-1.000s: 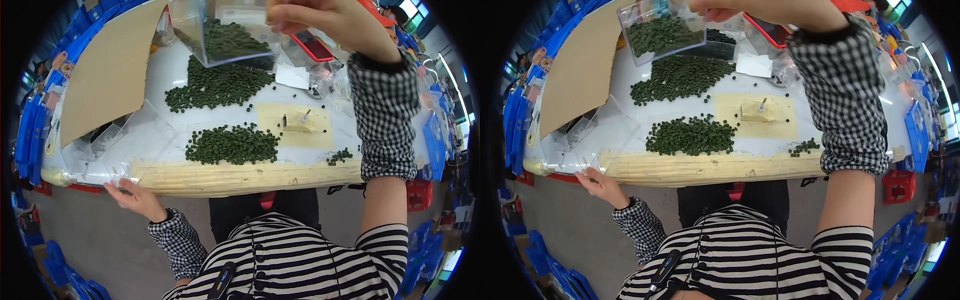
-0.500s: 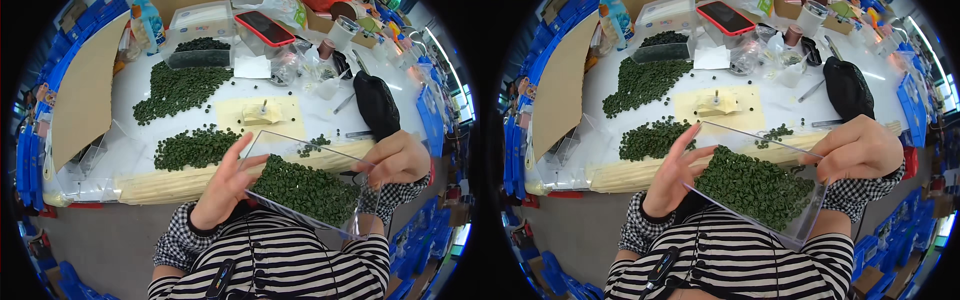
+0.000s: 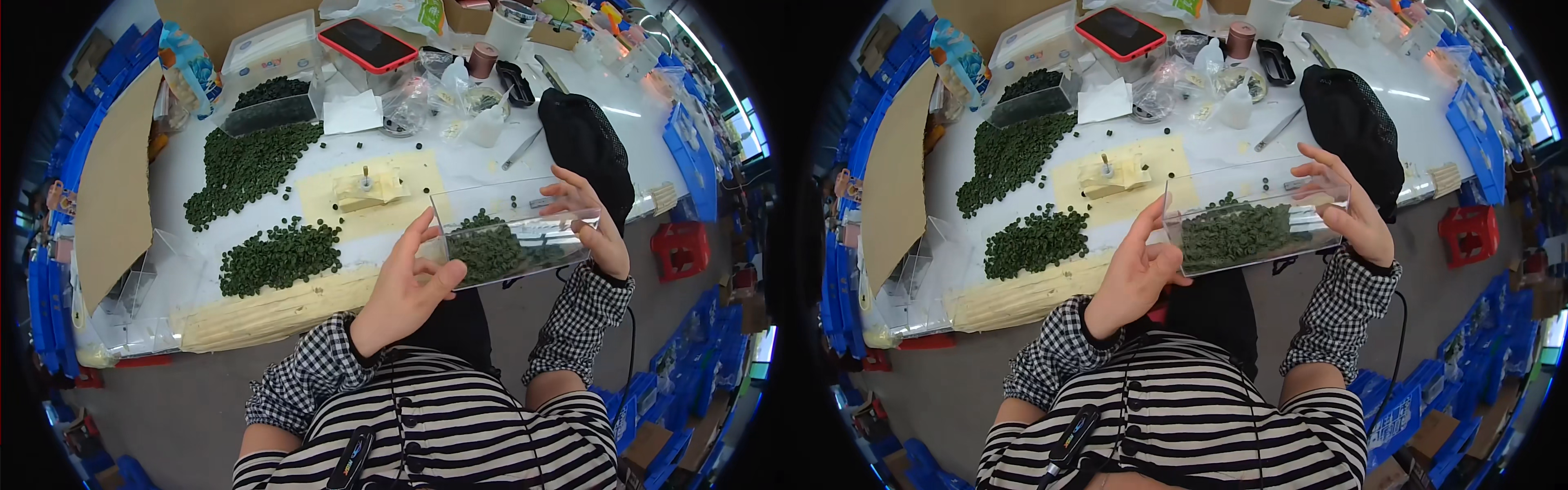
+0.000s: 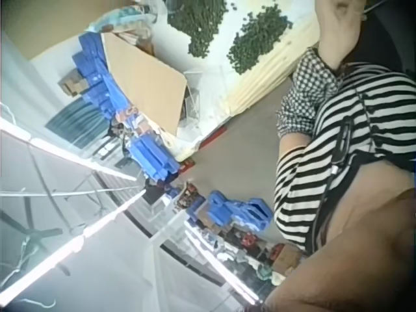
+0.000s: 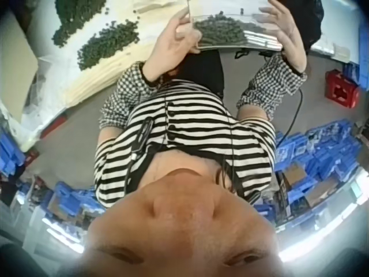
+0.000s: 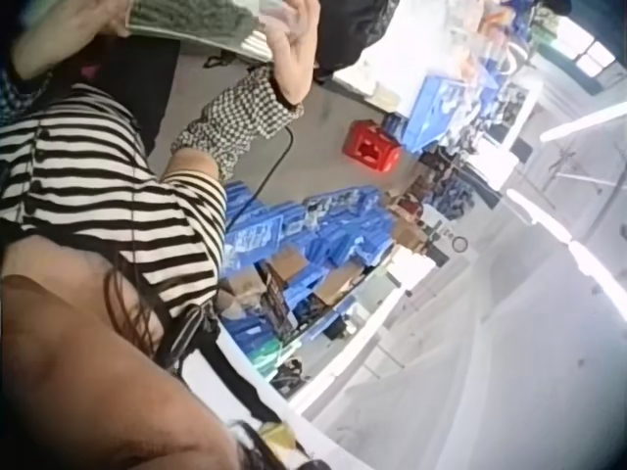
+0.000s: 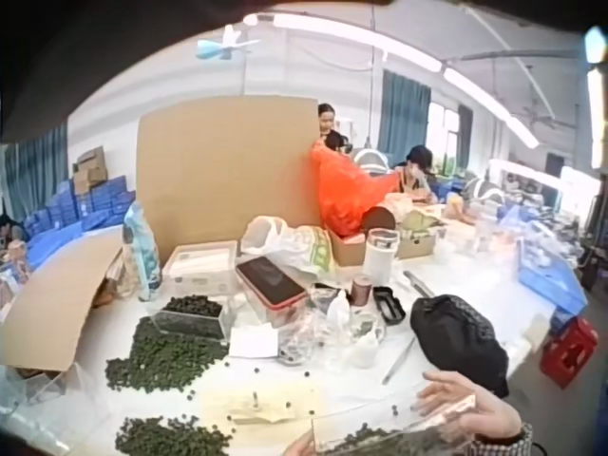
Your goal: Sort small green plastic components and organize them on a workbench.
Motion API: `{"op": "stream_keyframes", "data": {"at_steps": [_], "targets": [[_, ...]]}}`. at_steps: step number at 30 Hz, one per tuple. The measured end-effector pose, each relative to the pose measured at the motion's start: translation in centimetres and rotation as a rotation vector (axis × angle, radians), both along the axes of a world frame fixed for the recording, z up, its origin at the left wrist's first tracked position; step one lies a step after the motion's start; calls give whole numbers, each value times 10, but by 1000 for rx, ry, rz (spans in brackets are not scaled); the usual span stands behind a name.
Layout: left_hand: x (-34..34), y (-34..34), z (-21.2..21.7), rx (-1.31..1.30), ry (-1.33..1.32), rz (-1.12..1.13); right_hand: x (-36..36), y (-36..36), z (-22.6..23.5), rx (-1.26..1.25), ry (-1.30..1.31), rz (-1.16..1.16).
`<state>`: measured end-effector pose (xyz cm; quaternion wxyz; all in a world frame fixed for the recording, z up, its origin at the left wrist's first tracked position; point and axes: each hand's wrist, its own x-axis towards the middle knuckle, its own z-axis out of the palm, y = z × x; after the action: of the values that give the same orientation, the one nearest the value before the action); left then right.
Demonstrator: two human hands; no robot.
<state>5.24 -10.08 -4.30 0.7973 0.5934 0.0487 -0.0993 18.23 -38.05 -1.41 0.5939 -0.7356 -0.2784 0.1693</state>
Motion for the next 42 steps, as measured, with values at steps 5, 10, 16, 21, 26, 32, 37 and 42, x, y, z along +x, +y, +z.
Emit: {"op": "stream_keyframes", "data": {"at_steps": [5, 10, 16, 21, 26, 32, 37, 42], "targets": [[12, 4, -21, 736, -622, 65, 16, -9, 9, -207, 179, 30], [20, -11, -30, 551, -635, -29, 33, -5, 1, -268, 223, 20], [26, -25, -33, 502, -651, -16, 52, -2, 3, -373, 263, -42], [31, -35, -35, 497, -505, 28, 64, -6, 6, -454, 306, -62], [41, -38, -34, 407, -453, 50, 61, -7, -16, -79, 43, -41], [50, -42, -49, 456, -534, 129, 62, 2, -30, 71, -63, 18], [49, -41, -50, 743, -624, 111, 72, 1, -35, 54, -33, -10], [44, -42, -39, 838, -629, 99, 76, 6, -30, 19, 78, -106]]}}
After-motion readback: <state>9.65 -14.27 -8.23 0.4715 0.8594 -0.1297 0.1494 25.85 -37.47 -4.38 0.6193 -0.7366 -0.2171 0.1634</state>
